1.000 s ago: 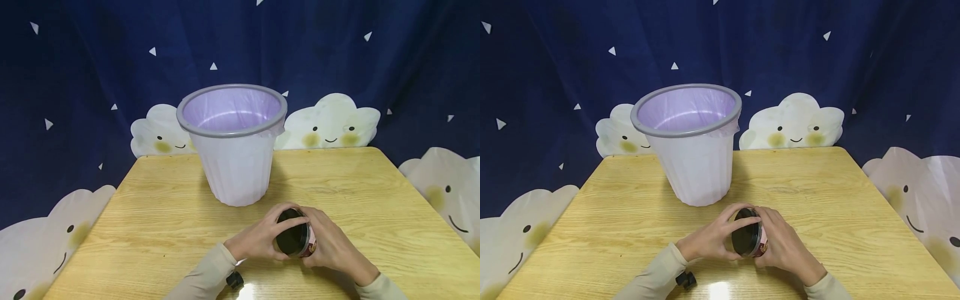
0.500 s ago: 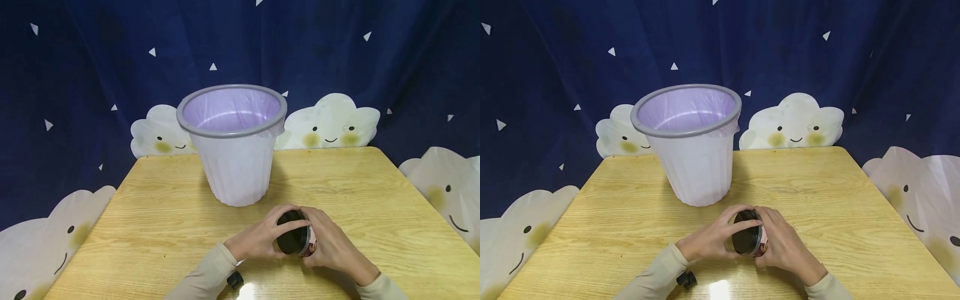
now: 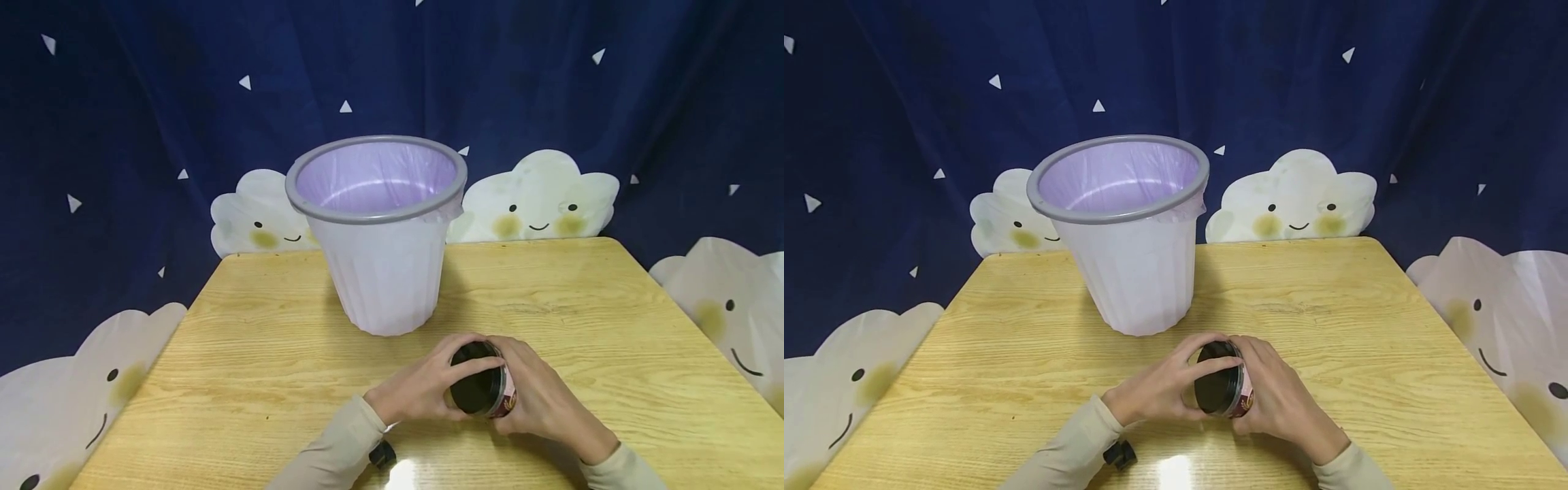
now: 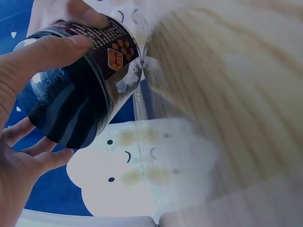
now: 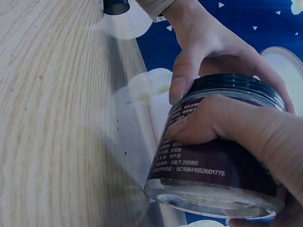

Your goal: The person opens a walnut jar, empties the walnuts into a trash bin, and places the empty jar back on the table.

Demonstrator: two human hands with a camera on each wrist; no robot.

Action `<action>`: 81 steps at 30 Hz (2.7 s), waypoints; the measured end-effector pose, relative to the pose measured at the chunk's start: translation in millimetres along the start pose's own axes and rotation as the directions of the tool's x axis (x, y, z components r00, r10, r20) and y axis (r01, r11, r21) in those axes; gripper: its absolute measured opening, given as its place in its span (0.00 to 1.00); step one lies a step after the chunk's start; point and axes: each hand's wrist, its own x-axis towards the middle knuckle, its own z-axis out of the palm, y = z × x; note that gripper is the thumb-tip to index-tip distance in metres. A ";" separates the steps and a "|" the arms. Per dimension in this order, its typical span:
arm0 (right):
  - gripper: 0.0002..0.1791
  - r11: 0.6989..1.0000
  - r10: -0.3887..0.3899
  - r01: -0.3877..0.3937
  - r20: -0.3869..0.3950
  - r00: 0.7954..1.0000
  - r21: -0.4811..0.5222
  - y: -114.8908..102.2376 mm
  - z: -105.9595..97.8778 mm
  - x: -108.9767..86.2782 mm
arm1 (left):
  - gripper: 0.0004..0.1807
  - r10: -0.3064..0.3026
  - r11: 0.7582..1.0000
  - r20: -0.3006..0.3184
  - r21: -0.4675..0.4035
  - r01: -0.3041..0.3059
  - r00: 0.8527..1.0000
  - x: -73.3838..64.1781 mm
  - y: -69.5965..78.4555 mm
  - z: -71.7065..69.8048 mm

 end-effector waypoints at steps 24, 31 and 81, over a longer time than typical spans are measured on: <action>0.63 1.000 -0.008 0.008 -0.010 1.000 -0.010 -0.7 -0.2 1.3 | 0.53 -0.007 0.999 -0.025 -0.042 0.006 1.000 1.1 -0.1 -0.5; 0.63 1.000 -0.005 0.005 -0.003 1.000 -0.012 -0.7 0.1 1.0 | 0.52 0.008 0.997 -0.020 -0.076 -0.010 1.000 0.9 -0.8 -0.7; 0.62 1.000 -0.024 0.024 0.002 1.000 0.018 1.3 -1.7 2.4 | 0.54 -0.013 0.997 -0.052 -0.082 0.008 0.999 2.9 -1.5 -1.5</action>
